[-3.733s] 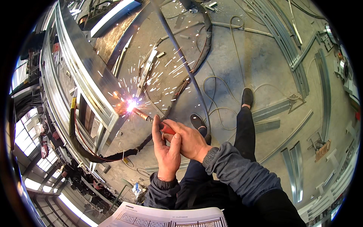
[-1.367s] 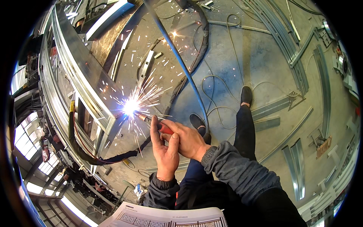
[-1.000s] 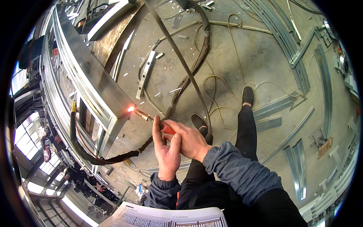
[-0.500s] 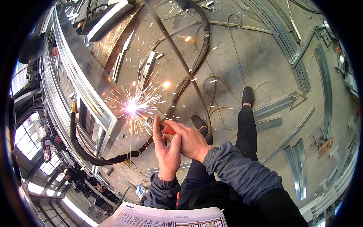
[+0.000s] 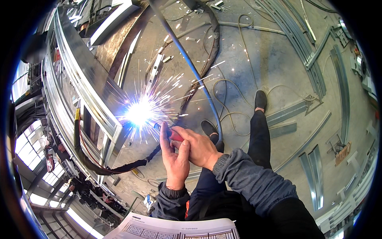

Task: The person welds multiple metal frame sections using a handheld welding torch. They position the torch at various joints, produce sparks, and move along the frame to complete welds. The person also briefly handles a metal bar and a blueprint document.

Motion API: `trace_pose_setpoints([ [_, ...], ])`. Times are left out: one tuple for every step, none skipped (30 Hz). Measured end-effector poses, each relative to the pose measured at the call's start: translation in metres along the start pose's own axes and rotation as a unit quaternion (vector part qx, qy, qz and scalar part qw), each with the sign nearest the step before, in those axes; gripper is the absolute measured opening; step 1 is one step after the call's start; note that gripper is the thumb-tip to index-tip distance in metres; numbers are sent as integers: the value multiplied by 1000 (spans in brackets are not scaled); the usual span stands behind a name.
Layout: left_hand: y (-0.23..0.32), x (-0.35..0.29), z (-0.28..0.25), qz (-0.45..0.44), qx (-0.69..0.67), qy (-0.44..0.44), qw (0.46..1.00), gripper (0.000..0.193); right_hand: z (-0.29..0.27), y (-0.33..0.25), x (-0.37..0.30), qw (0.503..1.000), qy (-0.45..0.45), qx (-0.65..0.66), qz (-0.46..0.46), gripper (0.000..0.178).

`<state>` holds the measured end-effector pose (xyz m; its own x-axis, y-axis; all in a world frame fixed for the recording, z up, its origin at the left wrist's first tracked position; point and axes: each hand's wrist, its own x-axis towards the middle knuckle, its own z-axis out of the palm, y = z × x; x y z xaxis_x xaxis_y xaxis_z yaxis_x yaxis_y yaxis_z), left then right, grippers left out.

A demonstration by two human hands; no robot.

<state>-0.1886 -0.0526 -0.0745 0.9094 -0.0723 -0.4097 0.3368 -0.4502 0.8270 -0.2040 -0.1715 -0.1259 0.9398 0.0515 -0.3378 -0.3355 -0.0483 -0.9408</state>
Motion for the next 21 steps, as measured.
trace_pose_setpoints([
  [0, 0, 0, 1, -1, 0, 1000, 89, -1, -1, 0, 1000, -8, 4, 6, 56],
  [0, 0, 0, 8, 13, 1, 1000, 89, 0, 0, 0, 1000, -7, 3, 3, 56],
  [0, 0, -1, 16, 27, 1, 999, 89, 1, 2, 0, 1000, -6, 1, -2, 57],
  [1, 0, -1, 24, 41, 2, 999, 89, 2, 3, 1, 1000, -5, 0, -6, 57],
  [1, 0, -1, 18, 32, 2, 999, 88, 1, 3, 0, 1000, -7, 1, -3, 58],
  [2, 0, 0, 11, 22, 1, 1000, 88, 1, 2, 0, 1000, -8, 2, -1, 58],
  [2, 0, 0, 5, 13, 1, 1000, 88, 1, 2, 0, 1000, -9, 3, 2, 58],
  [2, 0, 0, 1, 5, 0, 1000, 88, 1, 3, 0, 1000, -8, 3, 5, 58],
  [3, 0, 0, -4, -3, -2, 1000, 88, 2, 4, -1, 1000, -6, 4, 8, 58],
  [3, 0, 0, -8, -11, -3, 1000, 88, 2, 4, -1, 1000, -4, 4, 10, 58],
  [2, 0, 1, -4, -8, -3, 1000, 88, 1, 5, -1, 1000, -2, 4, 7, 58],
  [1, 1, 1, 1, -5, -3, 1000, 88, 1, 5, -1, 1000, 1, 4, 4, 58],
  [1, 1, 2, 5, -3, -4, 1000, 88, 1, 6, -1, 1000, 3, 4, 1, 57],
  [3, 1, 3, -3, -23, -2, 1000, 89, 1, 7, -2, 1000, 2, -7, -1, 56],
  [3, 1, 3, -6, -23, -3, 1000, 89, 2, 8, -2, 1000, 4, -2, -2, 56],
  [2, 1, 3, -9, -23, -3, 1000, 89, 2, 8, -2, 1000, 7, 2, -2, 56],
  [2, 1, 2, 9, 6, -4, 1000, 89, 2, 7, -2, 1000, 8, -1, 1, 55],
  [2, 1, 2, 4, -5, -2, 1000, 89, 1, 5, -1, 1000, 7, 1, -2, 55],
  [3, 1, 3, -1, -15, -1, 1000, 89, 0, 4, 0, 1000, 6, 4, -6, 55],
  [4, 1, 3, -6, -26, 0, 1000, 89, 0, 3, 1, 1000, 5, 7, -9, 55],
  [4, 2, 3, 2, -11, -1, 1000, 88, 0, 3, 1, 1000, 5, 8, -8, 55],
])
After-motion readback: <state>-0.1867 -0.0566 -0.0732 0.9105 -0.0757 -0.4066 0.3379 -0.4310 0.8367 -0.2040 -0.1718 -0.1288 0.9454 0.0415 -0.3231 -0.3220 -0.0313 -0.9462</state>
